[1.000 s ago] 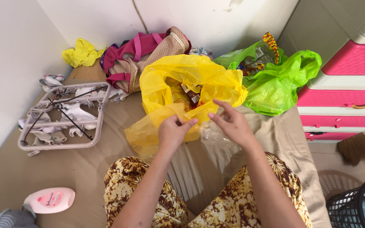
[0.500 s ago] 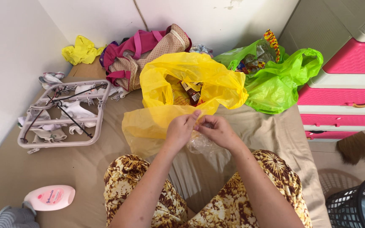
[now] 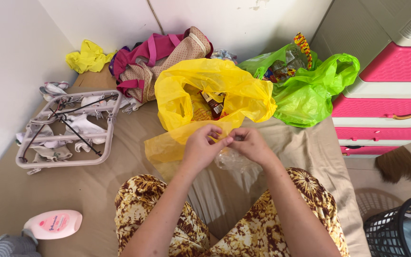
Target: The person sits on a bed and organizes items by moving a lotion bottle, sorting snacks from yellow and green plastic bags, and removing socks from a clothes hanger. The person places the hanger aside and gathers the socks into a pile.
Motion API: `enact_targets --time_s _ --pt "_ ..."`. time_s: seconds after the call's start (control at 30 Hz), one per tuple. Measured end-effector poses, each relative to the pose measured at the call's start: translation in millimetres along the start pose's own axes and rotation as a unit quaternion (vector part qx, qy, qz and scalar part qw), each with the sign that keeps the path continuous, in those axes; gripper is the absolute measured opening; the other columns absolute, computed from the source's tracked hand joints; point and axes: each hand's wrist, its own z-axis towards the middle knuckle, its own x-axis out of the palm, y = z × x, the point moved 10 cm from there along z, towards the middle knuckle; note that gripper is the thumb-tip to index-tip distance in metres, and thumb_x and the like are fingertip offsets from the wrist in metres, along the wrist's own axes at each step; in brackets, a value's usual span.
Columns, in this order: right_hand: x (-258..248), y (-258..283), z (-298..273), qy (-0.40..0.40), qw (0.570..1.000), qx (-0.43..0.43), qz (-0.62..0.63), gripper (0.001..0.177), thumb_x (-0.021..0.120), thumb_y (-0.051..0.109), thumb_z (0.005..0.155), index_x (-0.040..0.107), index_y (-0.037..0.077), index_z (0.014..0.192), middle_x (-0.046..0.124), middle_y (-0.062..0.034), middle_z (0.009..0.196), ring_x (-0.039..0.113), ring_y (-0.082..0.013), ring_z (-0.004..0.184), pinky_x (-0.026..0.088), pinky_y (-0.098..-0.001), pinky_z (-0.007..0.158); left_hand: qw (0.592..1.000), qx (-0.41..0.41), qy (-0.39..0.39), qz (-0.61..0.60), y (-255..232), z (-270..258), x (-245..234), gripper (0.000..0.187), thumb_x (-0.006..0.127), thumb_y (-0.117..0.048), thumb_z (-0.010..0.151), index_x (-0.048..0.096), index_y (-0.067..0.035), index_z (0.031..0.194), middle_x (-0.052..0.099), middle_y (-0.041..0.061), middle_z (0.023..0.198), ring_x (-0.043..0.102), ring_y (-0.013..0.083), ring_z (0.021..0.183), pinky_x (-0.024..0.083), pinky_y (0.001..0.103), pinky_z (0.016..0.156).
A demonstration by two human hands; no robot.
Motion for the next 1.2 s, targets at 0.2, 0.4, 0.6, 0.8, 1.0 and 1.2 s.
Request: enact_targets --time_s 0.2,0.4,0.6,0.8,1.0,1.2 --pt "-14 8 -3 -0.044 0.998 0.007 -0.048 0.016 0.079 0.02 0.088 0.076 0.005 0.084 0.059 0.0063 0.062 0.045 -0.0021 0.053 0.034 -0.0233 0.047 0.982 -0.01 -0.095 -0.165 46 19 -8 0.021 0.07 -0.025 0.095 0.063 -0.007 0.101 0.072 0.003 0.09 0.07 0.0116 0.078 0.058 0.027 0.07" --pt "-42 23 -9 -0.135 0.955 0.007 -0.263 0.023 0.079 0.031 0.085 0.076 0.008 0.089 0.065 -0.0045 0.065 0.059 -0.0153 0.059 0.046 -0.0326 0.057 0.935 -0.161 -0.062 -0.31 91 21 -11 0.021 0.067 -0.024 0.099 0.059 -0.008 0.11 0.067 0.001 0.095 0.063 0.0121 0.078 0.052 0.026 0.065" --pt "-45 23 -12 -0.125 0.927 0.01 -0.354 0.026 0.078 0.034 0.08 0.077 0.009 0.086 0.074 -0.0113 0.078 0.071 -0.0281 0.076 0.053 -0.0414 0.07 0.991 0.118 -0.005 0.055 -2 -1 -39 0.019 0.075 -0.004 0.083 0.066 -0.012 0.097 0.054 0.005 0.085 0.055 0.0185 0.075 0.046 0.035 0.067" --pt "-52 17 -12 -0.095 0.931 0.024 -0.351 0.025 0.078 0.033 0.08 0.077 0.009 0.086 0.073 -0.0119 0.075 0.07 -0.0261 0.071 0.053 -0.0403 0.068 0.928 0.192 -0.044 0.317 -43 -18 -42 0.034 0.068 -0.002 0.086 0.075 -0.019 0.114 0.062 0.009 0.095 0.066 0.0296 0.09 0.053 0.045 0.078" --pt "-60 19 -16 -0.12 0.968 0.038 -0.219 0.027 0.078 0.034 0.084 0.077 0.01 0.097 0.067 -0.0089 0.072 0.062 -0.0205 0.064 0.048 -0.0352 0.06 0.932 0.115 0.027 0.341 -38 -15 -26 0.082 0.074 -0.008 0.074 0.044 -0.01 0.15 0.061 0.012 0.107 0.066 0.0339 0.091 0.054 0.047 0.079" --pt "-80 52 -26 -0.145 0.901 -0.046 0.406 0.03 0.069 0.024 0.09 0.069 0.004 0.112 0.071 -0.0075 0.098 0.067 -0.0192 0.083 0.054 -0.0346 0.073 0.946 0.097 0.043 0.307 -45 -19 -6 0.084 0.077 -0.01 0.076 0.042 -0.009 0.153 0.06 0.013 0.118 0.067 0.0339 0.097 0.054 0.046 0.085"
